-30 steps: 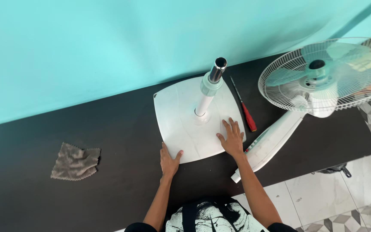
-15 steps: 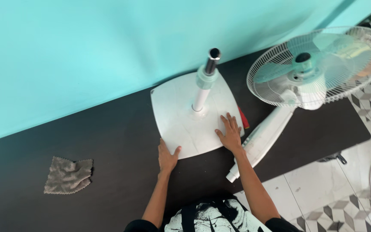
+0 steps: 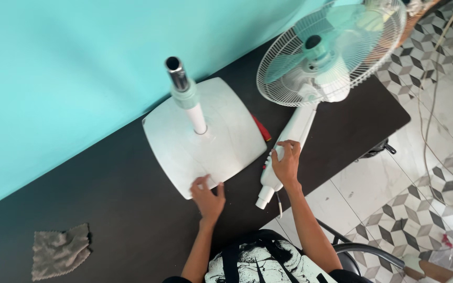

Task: The person uses a screwdriver to tighten screws on the base of a standing fan, then attaches the fan pole and head to the base. Finally, they wipe the base with a cloth.

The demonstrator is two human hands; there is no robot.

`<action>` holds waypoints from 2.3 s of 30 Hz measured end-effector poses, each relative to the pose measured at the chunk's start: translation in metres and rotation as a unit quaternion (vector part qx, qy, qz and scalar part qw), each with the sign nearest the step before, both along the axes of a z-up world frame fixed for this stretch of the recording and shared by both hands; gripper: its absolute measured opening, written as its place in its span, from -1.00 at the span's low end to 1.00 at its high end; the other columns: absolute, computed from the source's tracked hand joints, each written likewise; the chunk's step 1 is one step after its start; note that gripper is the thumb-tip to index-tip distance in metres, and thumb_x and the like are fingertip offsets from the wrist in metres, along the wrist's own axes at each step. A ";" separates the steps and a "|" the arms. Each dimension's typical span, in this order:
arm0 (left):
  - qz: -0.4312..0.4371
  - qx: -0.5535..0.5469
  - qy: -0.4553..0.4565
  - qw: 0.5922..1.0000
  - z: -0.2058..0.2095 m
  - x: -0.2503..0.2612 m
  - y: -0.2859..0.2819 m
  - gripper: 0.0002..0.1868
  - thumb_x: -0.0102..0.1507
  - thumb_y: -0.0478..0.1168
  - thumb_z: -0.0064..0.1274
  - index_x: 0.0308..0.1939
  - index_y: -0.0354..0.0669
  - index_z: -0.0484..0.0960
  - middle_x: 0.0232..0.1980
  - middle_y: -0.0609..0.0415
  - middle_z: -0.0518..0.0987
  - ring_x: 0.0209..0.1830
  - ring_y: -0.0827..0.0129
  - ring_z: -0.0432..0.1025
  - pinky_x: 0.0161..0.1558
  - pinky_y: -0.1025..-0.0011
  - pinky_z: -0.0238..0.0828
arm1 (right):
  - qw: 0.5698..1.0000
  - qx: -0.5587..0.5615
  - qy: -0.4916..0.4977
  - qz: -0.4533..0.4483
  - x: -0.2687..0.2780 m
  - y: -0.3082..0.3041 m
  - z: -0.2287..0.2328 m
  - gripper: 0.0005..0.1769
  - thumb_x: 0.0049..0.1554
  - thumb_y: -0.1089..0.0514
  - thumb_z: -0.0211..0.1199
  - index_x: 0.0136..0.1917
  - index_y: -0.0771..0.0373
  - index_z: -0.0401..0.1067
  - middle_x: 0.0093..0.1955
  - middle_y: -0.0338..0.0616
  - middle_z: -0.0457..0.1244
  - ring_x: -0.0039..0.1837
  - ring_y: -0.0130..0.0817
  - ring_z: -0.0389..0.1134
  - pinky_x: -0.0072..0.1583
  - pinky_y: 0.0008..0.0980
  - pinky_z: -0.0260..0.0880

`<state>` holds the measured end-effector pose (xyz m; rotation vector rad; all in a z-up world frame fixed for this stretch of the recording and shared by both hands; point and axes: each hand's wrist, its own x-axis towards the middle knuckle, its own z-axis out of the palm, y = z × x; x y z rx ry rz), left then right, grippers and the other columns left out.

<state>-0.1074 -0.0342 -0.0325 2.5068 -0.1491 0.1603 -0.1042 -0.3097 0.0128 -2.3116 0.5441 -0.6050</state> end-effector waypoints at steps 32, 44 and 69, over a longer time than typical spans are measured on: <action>-0.225 -0.114 0.386 0.887 -0.013 -0.002 -0.133 0.23 0.07 0.43 0.21 0.47 -0.44 0.14 0.30 -0.27 0.29 0.25 -0.15 0.41 0.17 0.04 0.45 | 0.665 0.721 -0.083 -0.174 0.113 -0.247 -0.076 -0.07 0.23 -0.35 0.09 0.61 0.24 -0.08 0.52 0.19 0.08 0.38 0.08 0.28 0.37 0.04 0.29; -0.229 -0.168 0.396 0.873 -0.013 0.000 -0.132 0.20 0.07 0.30 0.31 0.49 -0.44 0.11 0.36 -0.28 0.27 0.36 -0.09 0.29 0.33 0.11 0.28 | 0.662 0.737 -0.130 -0.050 0.151 -0.252 -0.090 -0.11 0.20 -0.49 0.02 0.56 0.11 0.21 0.48 0.03 0.22 0.41 -0.04 0.31 0.37 0.10 0.39; -0.198 -0.185 0.401 0.875 0.003 -0.005 -0.136 0.18 0.15 0.10 0.27 0.60 -0.29 -0.13 0.35 -0.27 0.27 0.32 -0.11 0.33 0.26 0.09 0.36 | 0.626 0.705 -0.333 -0.021 0.153 -0.251 -0.124 -0.06 0.23 -0.38 0.10 0.60 0.32 0.06 0.51 0.13 0.20 0.47 0.05 0.30 0.47 -0.02 0.38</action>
